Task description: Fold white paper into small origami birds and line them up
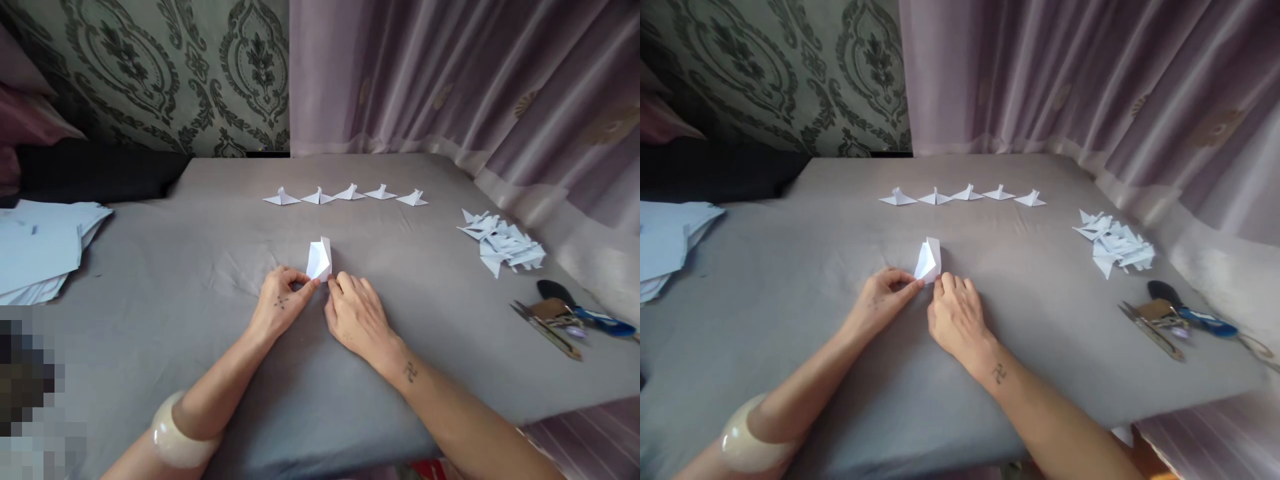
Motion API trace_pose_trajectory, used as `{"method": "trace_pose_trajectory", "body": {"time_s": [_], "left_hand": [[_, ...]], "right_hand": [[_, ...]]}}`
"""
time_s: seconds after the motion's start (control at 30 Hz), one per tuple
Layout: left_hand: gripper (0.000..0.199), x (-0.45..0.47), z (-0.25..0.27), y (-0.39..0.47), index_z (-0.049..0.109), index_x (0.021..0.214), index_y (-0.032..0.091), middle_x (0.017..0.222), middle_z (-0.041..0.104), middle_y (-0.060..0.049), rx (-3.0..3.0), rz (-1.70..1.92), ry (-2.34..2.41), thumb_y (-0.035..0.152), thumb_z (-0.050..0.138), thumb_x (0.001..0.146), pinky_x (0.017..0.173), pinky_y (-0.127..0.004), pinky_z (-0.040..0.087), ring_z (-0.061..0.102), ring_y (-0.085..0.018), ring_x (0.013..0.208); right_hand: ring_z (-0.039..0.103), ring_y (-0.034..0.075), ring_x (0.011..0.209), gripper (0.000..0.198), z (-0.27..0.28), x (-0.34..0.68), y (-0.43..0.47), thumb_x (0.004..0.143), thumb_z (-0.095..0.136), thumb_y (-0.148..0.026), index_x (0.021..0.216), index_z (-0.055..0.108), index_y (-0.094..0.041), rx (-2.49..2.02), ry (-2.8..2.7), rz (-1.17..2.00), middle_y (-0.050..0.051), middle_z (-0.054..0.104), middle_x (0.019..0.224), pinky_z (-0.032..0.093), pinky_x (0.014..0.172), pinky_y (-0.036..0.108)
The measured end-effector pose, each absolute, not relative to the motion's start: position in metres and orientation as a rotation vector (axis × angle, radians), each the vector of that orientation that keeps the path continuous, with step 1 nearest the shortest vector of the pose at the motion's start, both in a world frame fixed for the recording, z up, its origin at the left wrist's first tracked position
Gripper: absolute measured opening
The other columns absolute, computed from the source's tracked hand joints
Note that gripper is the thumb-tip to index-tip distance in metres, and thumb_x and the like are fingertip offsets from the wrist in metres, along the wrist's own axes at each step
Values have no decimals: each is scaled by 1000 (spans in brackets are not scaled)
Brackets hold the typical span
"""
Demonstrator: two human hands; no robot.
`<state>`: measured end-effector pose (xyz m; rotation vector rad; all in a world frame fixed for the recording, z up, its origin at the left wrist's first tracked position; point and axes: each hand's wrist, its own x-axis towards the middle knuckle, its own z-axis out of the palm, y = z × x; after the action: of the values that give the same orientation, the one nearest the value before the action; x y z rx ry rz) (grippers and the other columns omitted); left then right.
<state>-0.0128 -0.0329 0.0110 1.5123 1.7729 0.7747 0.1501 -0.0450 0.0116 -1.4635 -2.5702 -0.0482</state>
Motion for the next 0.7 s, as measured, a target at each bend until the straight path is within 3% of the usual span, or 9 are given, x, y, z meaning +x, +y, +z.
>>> {"method": "trace_pose_trajectory", "body": {"time_s": [0.13,0.3,0.7], "left_hand": [[22,-10,10,-32,70,75,18,79,59,-2,1534,786,1809,36,59,80,68,-29,43,56,-16,71],[19,-10,10,-33,68,71,17,78,59,-2,1602,789,1843,31,58,79,70,-29,45,55,-16,72],[15,-14,7,-35,66,72,17,88,59,-6,1630,816,1819,27,58,79,82,-37,48,58,-21,85]], "right_hand": [[54,23,83,36,8,151,-46,91,44,-18,123,58,-8,-1495,-2487,16,11,59,96,41,74,37],[54,22,96,31,5,152,-48,93,41,-15,115,61,-12,-1414,-2419,126,12,60,111,45,81,35],[51,25,98,38,13,150,-52,92,41,-19,126,54,-9,-1427,-2486,208,14,59,113,45,85,39]]}}
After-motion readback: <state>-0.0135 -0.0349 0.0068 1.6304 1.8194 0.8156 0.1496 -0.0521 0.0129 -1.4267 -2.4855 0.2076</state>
